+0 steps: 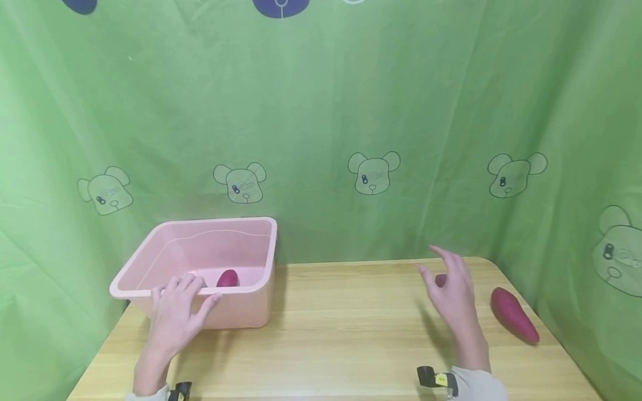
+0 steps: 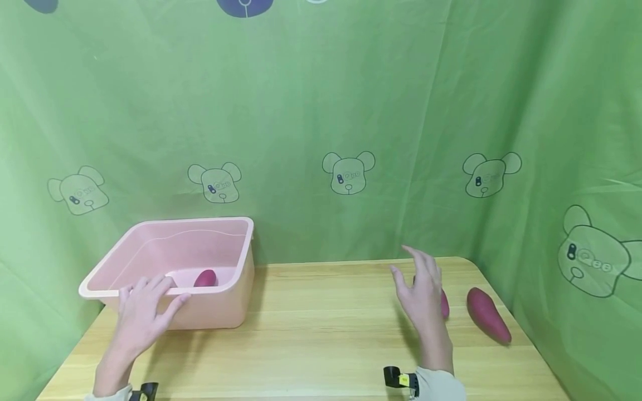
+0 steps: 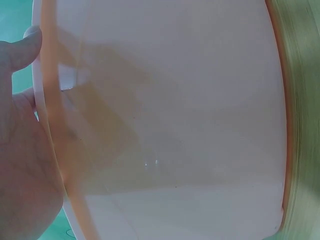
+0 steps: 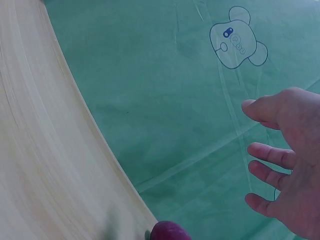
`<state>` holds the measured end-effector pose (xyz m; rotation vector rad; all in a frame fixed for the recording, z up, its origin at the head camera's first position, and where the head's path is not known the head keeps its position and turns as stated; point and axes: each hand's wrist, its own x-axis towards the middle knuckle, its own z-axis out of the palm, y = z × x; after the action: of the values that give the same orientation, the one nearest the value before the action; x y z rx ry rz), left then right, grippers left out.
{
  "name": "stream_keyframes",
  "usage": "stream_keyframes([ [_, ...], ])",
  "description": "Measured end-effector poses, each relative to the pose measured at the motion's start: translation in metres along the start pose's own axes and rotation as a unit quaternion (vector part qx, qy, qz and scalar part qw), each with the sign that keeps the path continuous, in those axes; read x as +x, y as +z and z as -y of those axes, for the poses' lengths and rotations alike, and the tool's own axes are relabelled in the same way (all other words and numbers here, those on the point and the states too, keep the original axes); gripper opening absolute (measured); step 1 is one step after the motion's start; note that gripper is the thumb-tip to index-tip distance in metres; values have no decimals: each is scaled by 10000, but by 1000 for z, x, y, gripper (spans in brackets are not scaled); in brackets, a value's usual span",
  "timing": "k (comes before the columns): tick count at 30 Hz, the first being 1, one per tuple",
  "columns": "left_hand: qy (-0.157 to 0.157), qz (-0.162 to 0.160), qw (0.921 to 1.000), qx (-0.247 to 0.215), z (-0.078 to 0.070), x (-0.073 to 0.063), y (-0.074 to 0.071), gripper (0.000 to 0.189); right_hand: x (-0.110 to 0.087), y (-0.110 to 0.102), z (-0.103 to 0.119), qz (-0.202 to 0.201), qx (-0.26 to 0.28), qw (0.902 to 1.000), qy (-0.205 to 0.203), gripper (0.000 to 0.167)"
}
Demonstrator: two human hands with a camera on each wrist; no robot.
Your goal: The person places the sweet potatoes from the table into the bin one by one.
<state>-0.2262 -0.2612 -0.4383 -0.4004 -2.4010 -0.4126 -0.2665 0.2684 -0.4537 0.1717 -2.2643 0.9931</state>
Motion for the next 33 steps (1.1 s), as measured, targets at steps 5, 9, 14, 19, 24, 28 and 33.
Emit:
stream_keyframes([
  [5, 4, 4, 10000, 16, 0, 0, 0, 30, -2, -2, -5, -15, -25, 9999, 141, 53],
  [9, -24, 25, 10000, 20, 0, -1, 1, 30, -3, -3, -8, -1, -83, 9996, 280, 53],
  [14, -30, 42, 10000, 14, -1, -2, -1, 29, -6, -5, -15, 7, -144, 9987, 480, 54],
  [19, -25, 55, 10000, 31, -1, -2, -2, 29, -9, -7, -20, -46, -117, 9976, 678, 55],
  [24, -29, 80, 10000, 47, -1, -1, -1, 30, -12, -11, -24, -4, -124, 9952, 973, 55],
  [28, -33, 81, 10000, 47, -1, 0, -1, 30, -13, -12, -30, 22, -177, 9936, 1113, 55],
  [33, -23, 37, 10000, 25, -1, 0, -1, 29, -12, -12, -39, 7, -272, 9918, 1249, 55],
])
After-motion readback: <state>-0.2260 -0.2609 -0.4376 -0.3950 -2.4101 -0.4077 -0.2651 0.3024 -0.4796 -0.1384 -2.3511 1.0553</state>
